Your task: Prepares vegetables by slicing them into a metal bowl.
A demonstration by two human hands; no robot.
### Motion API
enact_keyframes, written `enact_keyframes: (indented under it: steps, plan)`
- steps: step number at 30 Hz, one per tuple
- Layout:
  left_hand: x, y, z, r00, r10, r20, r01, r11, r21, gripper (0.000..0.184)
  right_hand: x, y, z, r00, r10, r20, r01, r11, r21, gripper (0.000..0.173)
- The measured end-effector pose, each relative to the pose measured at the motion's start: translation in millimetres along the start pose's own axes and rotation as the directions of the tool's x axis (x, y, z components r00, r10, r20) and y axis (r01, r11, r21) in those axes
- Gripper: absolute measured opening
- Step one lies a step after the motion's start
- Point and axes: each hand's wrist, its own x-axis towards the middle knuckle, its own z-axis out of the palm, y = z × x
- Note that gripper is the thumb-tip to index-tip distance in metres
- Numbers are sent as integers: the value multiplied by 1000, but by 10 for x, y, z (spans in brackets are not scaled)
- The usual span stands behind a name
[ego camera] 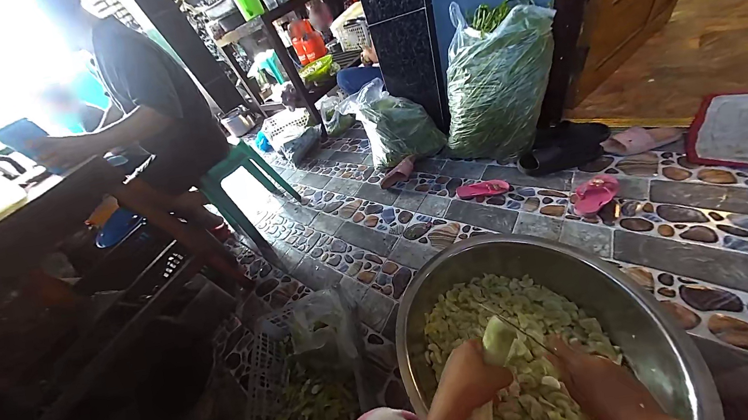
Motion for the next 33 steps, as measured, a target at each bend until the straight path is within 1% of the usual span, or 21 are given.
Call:
enact_keyframes:
  steps: [1, 2, 4, 5, 7, 9, 11, 12, 14, 16, 18, 20, 22, 23, 24, 25, 26, 28, 29, 31, 33]
  plan:
    - [-1, -4, -15, 1000, -1, -11, 1, 1000, 4, 45, 24, 24, -46, 993, 60, 100, -58, 998, -18, 47]
    - [2, -14, -12, 1000, 0, -18, 0, 1000, 19, 44, 15, 44, -70, 994, 60, 91, -59, 998, -8, 47]
    - [41, -39, 21, 1000, 2, -22, 0, 997, 81, 44, -54, -17, -103, 986, -65, -154, 77, 994, 74, 45]
    - [54, -43, 62, 1000, 0, -14, 1, 996, 86, 45, -84, -78, -117, 948, -137, -286, 170, 981, 94, 43]
    - [27, -12, 122, 1000, 13, 17, -13, 999, 41, 44, -100, -146, -85, 892, -206, -403, 260, 962, 84, 40]
    - [-21, 40, 66, 1000, 15, 19, -15, 1000, -14, 43, -71, -94, 16, 933, -163, -322, 181, 983, 28, 40]
    - [-42, 41, -22, 1000, 8, -21, -9, 999, -45, 43, -52, -31, -5, 999, -17, -32, 17, 1000, 13, 46]
    - [-49, 37, -41, 999, 12, -38, -14, 998, -57, 44, -35, 5, -27, 998, 30, 56, -30, 1000, 6, 47]
    - [-26, 13, -39, 998, 11, -58, -12, 1000, -10, 44, -60, -6, -71, 1000, 2, 3, -2, 999, 54, 48]
    - [38, -9, 34, 999, -5, -51, 9, 996, 85, 45, -128, -131, -132, 962, -134, -238, 163, 981, 108, 45]
    - [50, -5, 118, 1000, 6, -15, -4, 995, 98, 44, -139, -198, -96, 913, -194, -360, 239, 967, 84, 40]
    - [17, 31, 80, 1000, -2, -5, 3, 996, 92, 45, -80, -124, 31, 945, -150, -291, 163, 986, 22, 39]
    - [7, 25, -2, 999, -2, -33, 5, 997, 81, 44, -27, -30, 54, 998, -20, -54, 20, 1000, 3, 43]
    - [1, 24, -17, 999, 5, -41, -3, 998, 65, 43, -10, 8, 12, 997, 36, 61, -36, 999, -6, 44]
    - [-6, 21, -19, 999, 12, -41, -10, 998, 55, 42, -11, 36, -12, 995, 46, 87, -46, 999, -2, 47]
    - [-3, 19, -18, 999, 13, -42, -9, 997, 74, 42, -32, 17, -47, 998, 21, 56, -22, 1000, 16, 48]
    - [12, 21, -2, 999, 6, -45, -1, 994, 111, 43, -68, -33, -77, 998, -39, -48, 42, 998, 52, 47]
    - [41, 16, 88, 1000, 7, -27, -4, 991, 133, 45, -138, -165, -109, 943, -167, -287, 199, 976, 85, 44]
    - [48, 17, 122, 1000, 18, -13, -16, 993, 117, 45, -144, -199, -95, 919, -196, -342, 235, 969, 75, 42]
    - [22, 54, 96, 1000, 12, -4, -11, 996, 85, 46, -100, -160, -14, 936, -173, -306, 193, 981, 36, 40]
    - [25, 39, 25, 999, -11, -34, 14, 995, 100, 47, -54, -65, 48, 989, -76, -126, 76, 997, -2, 42]
